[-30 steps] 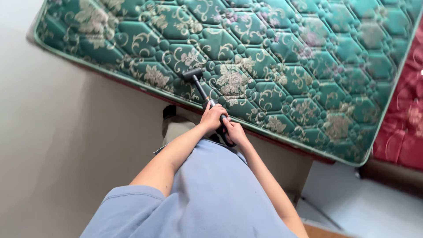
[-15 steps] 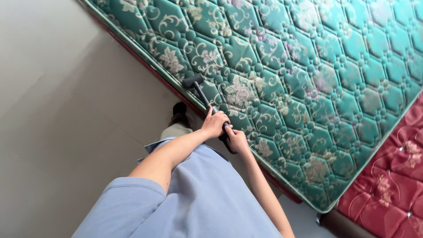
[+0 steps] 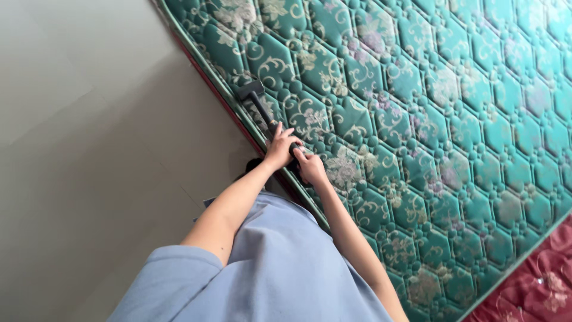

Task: The person uses a handheld vacuum cleaner to clean the surface of a green patterned mattress. They move the vacuum head back and forth across the mattress, covering different sections from one end to the other.

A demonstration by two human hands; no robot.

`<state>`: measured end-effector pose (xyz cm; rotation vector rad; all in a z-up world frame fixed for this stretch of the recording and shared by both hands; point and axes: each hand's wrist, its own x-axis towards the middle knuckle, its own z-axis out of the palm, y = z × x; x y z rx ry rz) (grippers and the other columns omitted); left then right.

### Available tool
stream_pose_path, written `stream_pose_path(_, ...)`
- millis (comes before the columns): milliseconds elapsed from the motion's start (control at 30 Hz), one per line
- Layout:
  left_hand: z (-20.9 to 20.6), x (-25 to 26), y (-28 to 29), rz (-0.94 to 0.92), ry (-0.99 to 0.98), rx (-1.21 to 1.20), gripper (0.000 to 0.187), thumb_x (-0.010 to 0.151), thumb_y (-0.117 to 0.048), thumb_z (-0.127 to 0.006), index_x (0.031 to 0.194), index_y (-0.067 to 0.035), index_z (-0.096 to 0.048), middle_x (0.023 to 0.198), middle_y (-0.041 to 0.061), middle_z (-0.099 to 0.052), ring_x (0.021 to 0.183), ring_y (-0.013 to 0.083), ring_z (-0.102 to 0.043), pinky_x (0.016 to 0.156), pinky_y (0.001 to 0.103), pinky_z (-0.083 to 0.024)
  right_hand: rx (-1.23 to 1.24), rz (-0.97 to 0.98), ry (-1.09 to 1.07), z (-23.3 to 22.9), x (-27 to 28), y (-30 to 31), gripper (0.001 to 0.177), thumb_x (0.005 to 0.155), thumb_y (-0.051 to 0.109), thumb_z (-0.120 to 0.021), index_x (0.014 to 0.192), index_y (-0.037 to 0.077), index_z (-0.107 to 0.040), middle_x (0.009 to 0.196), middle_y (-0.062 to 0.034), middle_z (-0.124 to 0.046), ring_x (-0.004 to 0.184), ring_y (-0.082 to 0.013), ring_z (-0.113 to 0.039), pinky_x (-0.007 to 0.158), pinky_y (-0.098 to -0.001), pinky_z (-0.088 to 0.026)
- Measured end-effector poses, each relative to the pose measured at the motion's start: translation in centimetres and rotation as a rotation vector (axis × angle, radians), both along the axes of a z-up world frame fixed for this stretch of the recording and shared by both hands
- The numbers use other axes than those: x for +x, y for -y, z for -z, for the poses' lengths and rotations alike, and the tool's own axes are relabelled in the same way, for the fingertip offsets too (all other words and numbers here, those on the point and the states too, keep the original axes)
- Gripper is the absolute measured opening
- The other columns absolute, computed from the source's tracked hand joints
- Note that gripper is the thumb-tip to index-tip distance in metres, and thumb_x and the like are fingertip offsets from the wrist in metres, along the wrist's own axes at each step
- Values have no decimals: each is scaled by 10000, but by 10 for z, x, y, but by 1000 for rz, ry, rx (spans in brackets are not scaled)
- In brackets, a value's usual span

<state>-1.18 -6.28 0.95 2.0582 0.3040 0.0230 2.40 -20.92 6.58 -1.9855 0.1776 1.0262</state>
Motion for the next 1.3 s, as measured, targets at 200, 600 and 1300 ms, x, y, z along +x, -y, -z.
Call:
stream_pose_path(200,57,34,-59,-109,221,-95,186,856,-291,-828,916,-124,-774,1271,158,-691,1449,419,-409,1263,544,-232,231,-308,-13,-54,36,-61,392,970,418,-656,891,35,-641,569,-48,-595,465,-114,-559,459,-263,-403)
stream_pose_path(600,43,15,-28,-137,159,-76,189,778,-272,-877,867,-141,-773,1319,143,-664,1457,436,-366,1247,518,-213,78,-337,480,-39,-1,-24,279,791,144,-779,993,-22,-682,730,-77,-647,660,-182,-562,658,-367,-515)
stream_pose_path(1300,10,-83,238,-28,-62,-122,200,820,-348,-834,902,-193,-738,1385,28,-589,1548,396,-229,1070,761,-304,4,-155,220,-35,-104,242,143,804,74,-693,916,-12,-671,578,-33,-583,439,-114,-533,422,-305,-412)
